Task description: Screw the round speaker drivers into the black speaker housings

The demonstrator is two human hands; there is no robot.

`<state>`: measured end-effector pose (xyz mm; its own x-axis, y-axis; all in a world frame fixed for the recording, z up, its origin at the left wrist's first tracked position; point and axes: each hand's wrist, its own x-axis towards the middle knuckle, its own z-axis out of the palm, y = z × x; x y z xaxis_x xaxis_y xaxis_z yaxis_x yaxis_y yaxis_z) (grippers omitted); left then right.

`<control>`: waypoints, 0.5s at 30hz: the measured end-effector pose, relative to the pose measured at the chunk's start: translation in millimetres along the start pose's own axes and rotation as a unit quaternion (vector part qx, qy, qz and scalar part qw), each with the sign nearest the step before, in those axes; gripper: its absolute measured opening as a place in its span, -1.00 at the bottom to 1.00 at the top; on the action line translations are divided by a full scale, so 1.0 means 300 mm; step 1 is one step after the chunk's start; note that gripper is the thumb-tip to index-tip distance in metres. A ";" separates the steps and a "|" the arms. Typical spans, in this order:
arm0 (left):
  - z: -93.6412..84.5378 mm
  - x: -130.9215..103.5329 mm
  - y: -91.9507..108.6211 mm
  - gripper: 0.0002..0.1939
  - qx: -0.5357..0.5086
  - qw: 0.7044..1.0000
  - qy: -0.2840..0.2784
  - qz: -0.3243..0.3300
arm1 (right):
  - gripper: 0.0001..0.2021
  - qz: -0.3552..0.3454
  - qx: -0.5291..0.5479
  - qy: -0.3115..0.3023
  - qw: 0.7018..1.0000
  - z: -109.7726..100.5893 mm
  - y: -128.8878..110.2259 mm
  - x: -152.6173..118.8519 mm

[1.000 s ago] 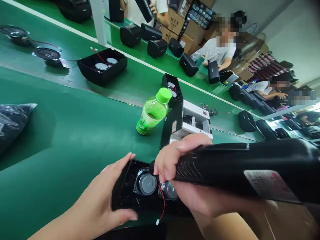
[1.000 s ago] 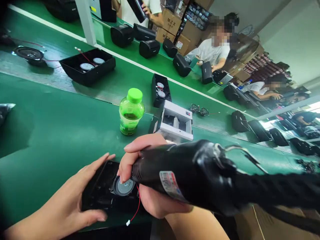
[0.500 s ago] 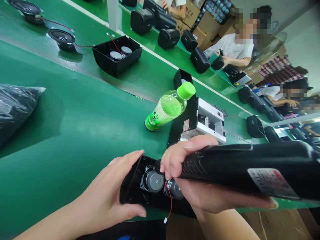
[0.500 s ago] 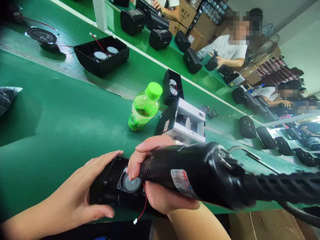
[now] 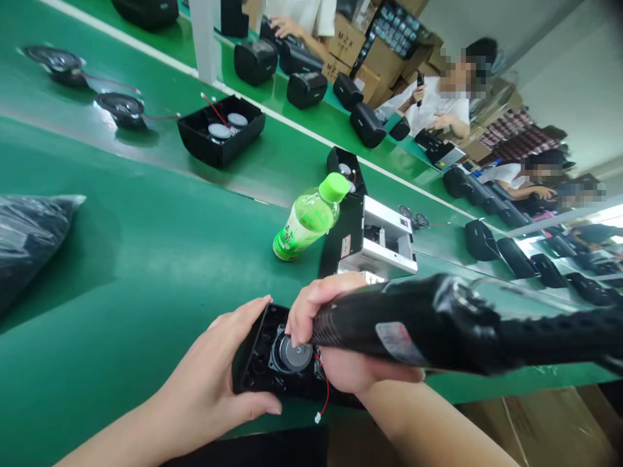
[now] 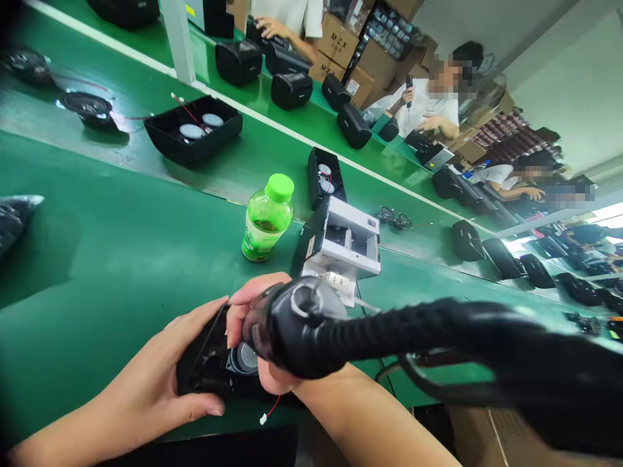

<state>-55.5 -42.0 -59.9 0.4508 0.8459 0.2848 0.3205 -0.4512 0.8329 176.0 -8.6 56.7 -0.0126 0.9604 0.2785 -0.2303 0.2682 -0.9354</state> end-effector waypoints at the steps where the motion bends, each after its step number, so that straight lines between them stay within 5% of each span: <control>1: -0.001 -0.001 -0.003 0.37 0.003 1.000 0.003 0.001 | -0.09 -0.013 0.013 0.006 1.000 0.003 0.006 -0.006; 8: 0.001 -0.005 -0.054 0.36 0.040 0.999 0.001 0.035 | -0.23 -0.074 0.039 0.053 0.995 0.046 -0.009 0.000; 15: -0.014 0.002 -0.106 0.40 0.098 0.993 -0.006 0.071 | -0.34 -0.182 -0.043 0.178 0.966 -0.118 -0.359 -0.004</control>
<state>-68.9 -25.9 -84.3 0.5131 0.7669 0.3855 0.4083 -0.6131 0.6763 235.2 -35.9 149.4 0.3932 0.7624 0.5139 -0.0742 0.5834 -0.8088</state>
